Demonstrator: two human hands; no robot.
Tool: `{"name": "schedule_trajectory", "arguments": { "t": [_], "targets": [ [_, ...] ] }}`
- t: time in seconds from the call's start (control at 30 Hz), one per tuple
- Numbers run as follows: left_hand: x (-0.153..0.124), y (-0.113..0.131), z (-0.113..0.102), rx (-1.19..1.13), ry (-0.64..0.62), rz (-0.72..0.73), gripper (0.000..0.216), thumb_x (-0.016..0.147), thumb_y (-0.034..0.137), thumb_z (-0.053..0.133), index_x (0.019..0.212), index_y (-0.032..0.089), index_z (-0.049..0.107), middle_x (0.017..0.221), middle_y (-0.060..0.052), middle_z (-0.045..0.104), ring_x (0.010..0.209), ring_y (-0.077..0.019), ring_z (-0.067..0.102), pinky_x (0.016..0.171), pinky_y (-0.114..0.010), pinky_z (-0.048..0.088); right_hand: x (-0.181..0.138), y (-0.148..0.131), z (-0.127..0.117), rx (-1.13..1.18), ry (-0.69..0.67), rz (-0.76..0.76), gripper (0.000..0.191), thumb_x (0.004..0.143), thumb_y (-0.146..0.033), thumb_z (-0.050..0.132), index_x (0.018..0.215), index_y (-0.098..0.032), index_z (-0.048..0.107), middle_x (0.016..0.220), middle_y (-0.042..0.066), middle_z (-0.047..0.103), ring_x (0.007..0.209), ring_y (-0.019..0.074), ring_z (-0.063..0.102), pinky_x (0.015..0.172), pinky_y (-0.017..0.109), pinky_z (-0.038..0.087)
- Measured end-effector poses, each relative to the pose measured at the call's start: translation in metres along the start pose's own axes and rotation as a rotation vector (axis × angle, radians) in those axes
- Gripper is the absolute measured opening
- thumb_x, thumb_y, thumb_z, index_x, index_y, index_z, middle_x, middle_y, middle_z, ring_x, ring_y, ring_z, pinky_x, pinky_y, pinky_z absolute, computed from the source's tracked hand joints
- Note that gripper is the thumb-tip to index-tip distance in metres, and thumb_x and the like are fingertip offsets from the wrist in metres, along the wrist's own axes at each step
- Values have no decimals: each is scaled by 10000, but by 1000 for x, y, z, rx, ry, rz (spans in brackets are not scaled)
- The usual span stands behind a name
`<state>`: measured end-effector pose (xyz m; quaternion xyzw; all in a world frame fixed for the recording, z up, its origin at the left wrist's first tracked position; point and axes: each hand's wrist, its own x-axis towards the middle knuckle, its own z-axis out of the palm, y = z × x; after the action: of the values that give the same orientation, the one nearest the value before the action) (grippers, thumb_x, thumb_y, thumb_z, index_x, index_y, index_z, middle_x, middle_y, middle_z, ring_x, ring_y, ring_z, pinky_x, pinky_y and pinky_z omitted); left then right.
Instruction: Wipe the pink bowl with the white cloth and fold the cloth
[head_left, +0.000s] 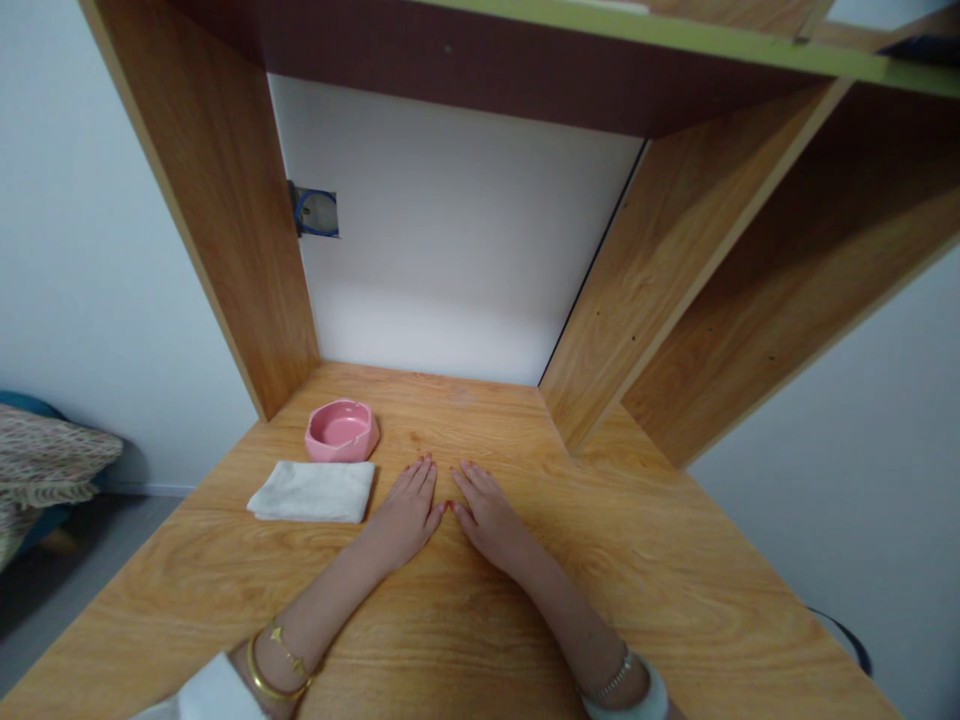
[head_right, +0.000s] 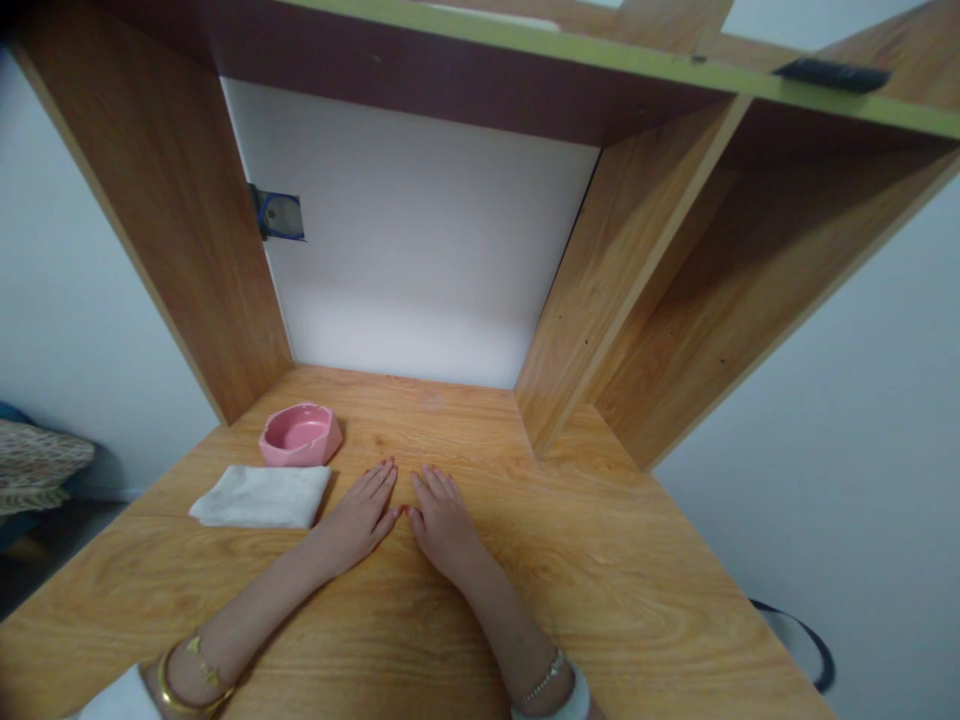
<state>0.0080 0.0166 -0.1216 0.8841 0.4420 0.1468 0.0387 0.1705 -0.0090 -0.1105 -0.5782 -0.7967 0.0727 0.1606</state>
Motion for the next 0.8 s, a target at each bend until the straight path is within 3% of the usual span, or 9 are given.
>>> {"name": "schedule_trajectory", "arguments": {
  "t": [0.8],
  "targets": [
    [0, 0, -1, -6, 1, 5, 540, 881, 361, 257, 1273, 2, 352, 1363, -203, 318, 1271, -239, 280, 1034, -380, 280, 0, -1, -1, 2, 9, -3, 454, 846, -249, 345, 1250, -68, 447, 1317, 161, 412, 1253, 234, 315, 1035, 418, 260]
  ]
}}
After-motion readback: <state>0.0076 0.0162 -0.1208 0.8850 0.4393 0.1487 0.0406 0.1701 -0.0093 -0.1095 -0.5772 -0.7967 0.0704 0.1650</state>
